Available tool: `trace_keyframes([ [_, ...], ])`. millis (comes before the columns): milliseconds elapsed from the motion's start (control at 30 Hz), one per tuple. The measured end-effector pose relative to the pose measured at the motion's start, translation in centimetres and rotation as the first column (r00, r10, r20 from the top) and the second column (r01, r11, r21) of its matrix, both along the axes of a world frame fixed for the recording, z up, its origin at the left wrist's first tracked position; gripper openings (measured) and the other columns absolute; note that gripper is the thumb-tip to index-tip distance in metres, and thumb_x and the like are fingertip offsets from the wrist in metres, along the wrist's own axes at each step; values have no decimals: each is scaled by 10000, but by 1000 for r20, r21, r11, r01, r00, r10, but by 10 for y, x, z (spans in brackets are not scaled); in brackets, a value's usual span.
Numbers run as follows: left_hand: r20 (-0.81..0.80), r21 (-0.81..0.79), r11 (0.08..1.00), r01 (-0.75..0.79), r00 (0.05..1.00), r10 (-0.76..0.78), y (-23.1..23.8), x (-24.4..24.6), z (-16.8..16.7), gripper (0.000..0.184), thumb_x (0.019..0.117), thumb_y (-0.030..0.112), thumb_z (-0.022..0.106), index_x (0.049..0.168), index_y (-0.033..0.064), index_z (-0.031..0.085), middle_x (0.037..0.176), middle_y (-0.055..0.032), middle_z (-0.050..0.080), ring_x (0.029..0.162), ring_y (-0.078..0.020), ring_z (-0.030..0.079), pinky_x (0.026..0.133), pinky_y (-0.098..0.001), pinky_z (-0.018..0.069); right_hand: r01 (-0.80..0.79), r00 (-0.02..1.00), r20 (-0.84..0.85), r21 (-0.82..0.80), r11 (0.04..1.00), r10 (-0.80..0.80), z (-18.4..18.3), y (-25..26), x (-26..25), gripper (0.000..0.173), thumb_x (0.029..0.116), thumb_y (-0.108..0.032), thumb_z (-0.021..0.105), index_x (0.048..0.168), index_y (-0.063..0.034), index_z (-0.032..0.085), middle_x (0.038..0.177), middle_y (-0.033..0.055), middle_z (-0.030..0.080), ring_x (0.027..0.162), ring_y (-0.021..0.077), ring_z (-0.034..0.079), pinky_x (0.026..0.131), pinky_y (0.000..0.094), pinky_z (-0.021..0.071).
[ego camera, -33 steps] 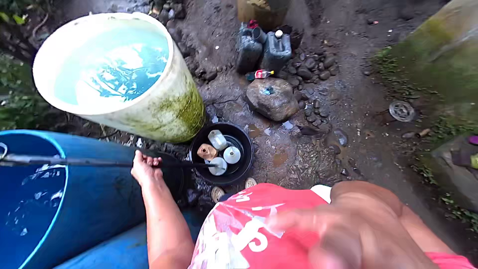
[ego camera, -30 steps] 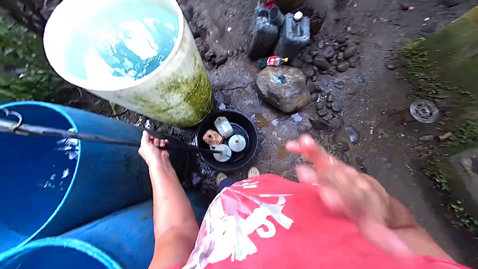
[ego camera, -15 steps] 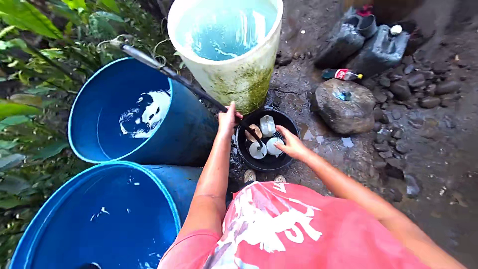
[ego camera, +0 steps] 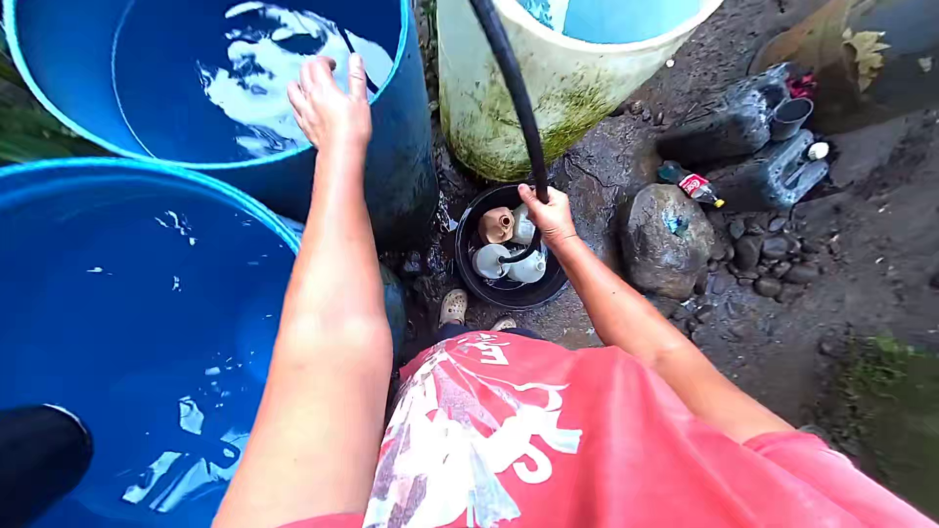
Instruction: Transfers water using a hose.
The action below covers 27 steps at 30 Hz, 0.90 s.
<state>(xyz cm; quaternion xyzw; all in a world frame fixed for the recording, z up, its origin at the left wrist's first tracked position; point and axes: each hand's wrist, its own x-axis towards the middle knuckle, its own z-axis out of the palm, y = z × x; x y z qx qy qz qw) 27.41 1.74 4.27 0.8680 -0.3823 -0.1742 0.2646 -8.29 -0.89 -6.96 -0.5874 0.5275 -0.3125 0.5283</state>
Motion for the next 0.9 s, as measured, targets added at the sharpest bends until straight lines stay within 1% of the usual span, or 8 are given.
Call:
trace_keyframes([
  [67, -24, 186, 980, -74, 996, 80, -6, 11, -14, 827, 1043, 677, 199, 1446, 47, 552, 1496, -257, 519, 1423, -470, 442, 1111, -708, 321, 20, 1000, 16, -23, 1000, -20, 1, -3, 1, 324, 959, -347, 718, 808, -79, 619, 621, -47, 524, 521, 63, 479, 547, 288, 464],
  [133, -48, 316, 946, -78, 994, 98, -20, 12, -17, 883, 1006, 741, 169, 1491, 99, 534, 1499, -236, 529, 1400, -446, 485, 1101, -724, 332, 39, 998, 42, -42, 998, -37, 1, -4, 2, 307, 965, -309, 717, 773, -109, 585, 594, -63, 516, 492, 50, 468, 509, 265, 447],
  [200, -36, 418, 907, -47, 997, 69, -31, 11, -19, 934, 992, 761, 146, 1416, 64, 600, 1456, -262, 560, 1384, -459, 500, 1079, -753, 329, 49, 997, 55, -58, 997, -46, 3, -4, 4, 294, 967, -270, 710, 754, -122, 572, 578, -68, 510, 476, 47, 460, 489, 256, 433],
  [300, -61, 513, 856, 56, 998, -28, -37, 15, -16, 859, 1032, 689, 112, 1394, 107, 630, 1485, -246, 540, 1448, -471, 413, 1081, -815, 238, 56, 996, 69, -73, 996, -51, 10, -5, 10, 280, 963, -206, 697, 736, -137, 547, 555, -75, 487, 455, 48, 441, 472, 254, 426],
  [433, -66, 465, 882, 70, 997, -44, -42, 26, -21, 689, 1028, 635, 301, 1412, 160, 619, 1544, -247, 472, 1507, -526, 247, 1054, -879, 140, 42, 996, 76, -66, 997, -36, 23, -10, 23, 277, 953, -178, 699, 726, -143, 544, 535, -71, 475, 435, 53, 436, 455, 253, 424],
  [500, -68, 402, 915, 37, 998, -11, -40, 26, -21, 578, 990, 583, 440, 1281, 144, 679, 1441, -254, 553, 1426, -505, 390, 1026, -849, 233, 20, 996, 83, -70, 997, -15, 22, -11, 26, 292, 950, -172, 702, 713, -145, 535, 518, -71, 450, 421, 54, 408, 436, 250, 389],
  [600, -48, 346, 938, 12, 999, 5, -37, 24, -21, 545, 965, 590, 498, 1115, 123, 734, 1259, -209, 676, 1269, -452, 569, 1000, -804, 313, 2, 997, 82, -94, 996, 6, 20, -10, 29, 309, 953, -160, 694, 696, -154, 521, 514, -76, 431, 419, 51, 389, 429, 249, 368],
  [900, -45, 293, 953, -75, 995, 93, -42, 28, -32, 526, 900, 627, 527, 977, 153, 743, 1119, -149, 716, 1157, -385, 630, 963, -710, 390, 25, 995, 103, -103, 994, -15, 26, -9, 34, 311, 941, -107, 680, 692, -159, 502, 514, -72, 427, 423, 58, 402, 430, 252, 388],
])
